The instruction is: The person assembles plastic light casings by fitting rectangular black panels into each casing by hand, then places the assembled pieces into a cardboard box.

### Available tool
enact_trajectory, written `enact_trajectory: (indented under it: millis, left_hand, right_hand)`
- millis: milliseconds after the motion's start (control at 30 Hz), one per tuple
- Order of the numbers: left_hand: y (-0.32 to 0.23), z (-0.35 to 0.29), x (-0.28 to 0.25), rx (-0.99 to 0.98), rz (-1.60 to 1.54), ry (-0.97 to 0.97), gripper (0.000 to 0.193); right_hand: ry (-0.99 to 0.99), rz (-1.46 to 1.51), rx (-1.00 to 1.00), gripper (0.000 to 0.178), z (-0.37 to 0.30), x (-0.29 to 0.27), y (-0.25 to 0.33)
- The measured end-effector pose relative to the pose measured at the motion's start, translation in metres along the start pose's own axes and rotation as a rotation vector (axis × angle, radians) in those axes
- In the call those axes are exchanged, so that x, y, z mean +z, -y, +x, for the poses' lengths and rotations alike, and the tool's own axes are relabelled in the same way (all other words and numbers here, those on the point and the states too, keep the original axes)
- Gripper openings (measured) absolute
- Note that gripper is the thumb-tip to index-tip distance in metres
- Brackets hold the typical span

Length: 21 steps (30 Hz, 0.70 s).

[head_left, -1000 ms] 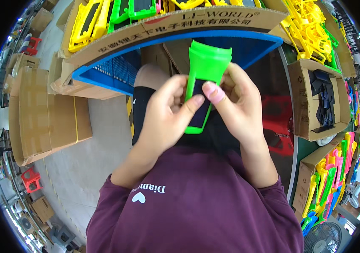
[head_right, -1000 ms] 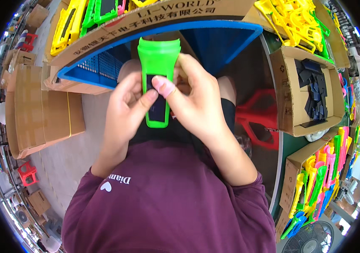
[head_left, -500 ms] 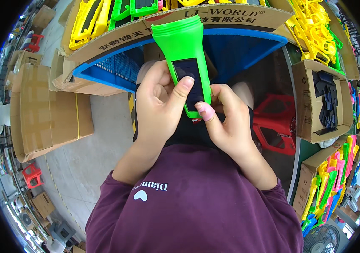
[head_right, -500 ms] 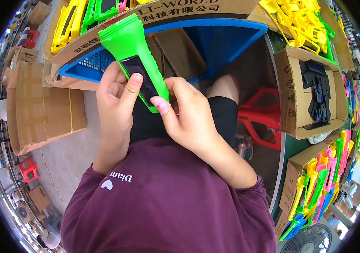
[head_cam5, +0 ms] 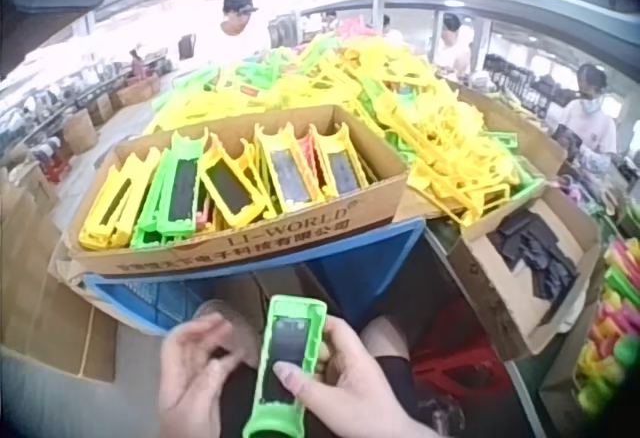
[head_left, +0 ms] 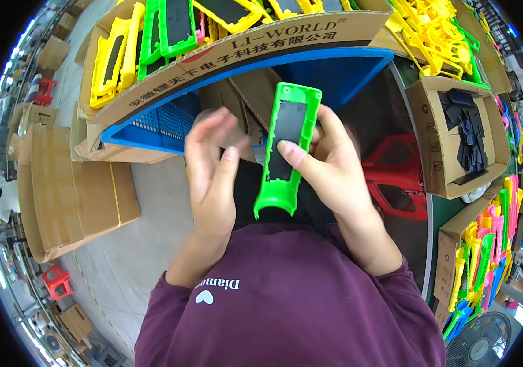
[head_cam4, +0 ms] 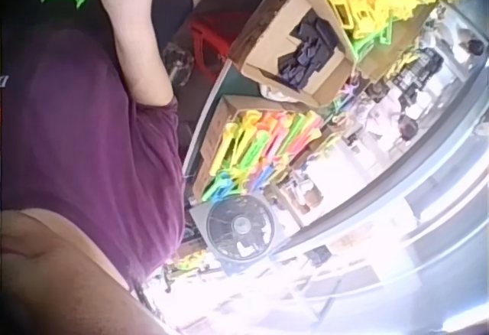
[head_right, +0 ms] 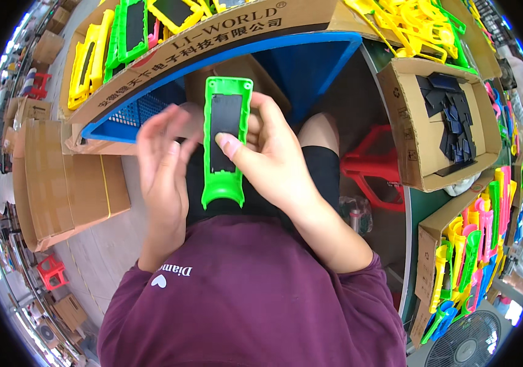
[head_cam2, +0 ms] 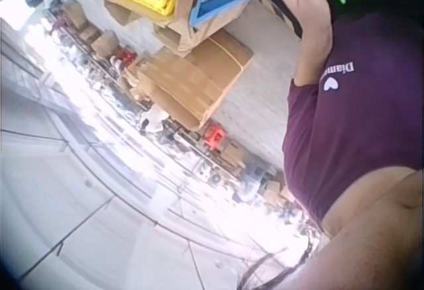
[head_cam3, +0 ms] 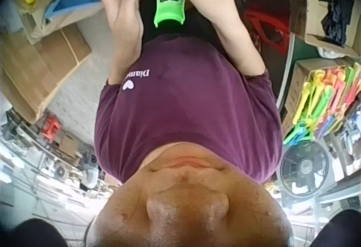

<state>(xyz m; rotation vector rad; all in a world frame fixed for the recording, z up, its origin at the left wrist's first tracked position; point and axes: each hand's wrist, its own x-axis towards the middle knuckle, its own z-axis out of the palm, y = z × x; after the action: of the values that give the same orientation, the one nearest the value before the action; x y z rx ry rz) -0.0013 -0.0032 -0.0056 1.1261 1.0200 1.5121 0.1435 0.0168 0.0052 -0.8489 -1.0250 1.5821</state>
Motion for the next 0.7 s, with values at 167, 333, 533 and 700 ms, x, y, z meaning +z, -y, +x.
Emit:
enact_trajectory:
  millis: [167,333,533,700]
  left_hand:
    - [-0.003,-0.020,0.017,-0.383,-0.063,0.224,0.041]
    - [-0.006,-0.014,0.006,-0.324,-0.201,0.301,0.052]
    - [-0.018,-0.015,0.002,-0.300,-0.218,0.301,0.059]
    - [-0.020,-0.016,-0.002,-0.278,-0.191,0.294,0.062]
  right_hand:
    - [-0.028,-0.174,-0.088,0.051,0.015,0.013,-0.010]
    - [-0.042,-0.153,-0.188,0.060,0.015,0.024,0.006]
    - [-0.039,-0.416,-0.422,0.061,0.013,0.031,0.013]
    - [-0.147,-1.155,-0.790,0.040,0.014,0.024,0.026]
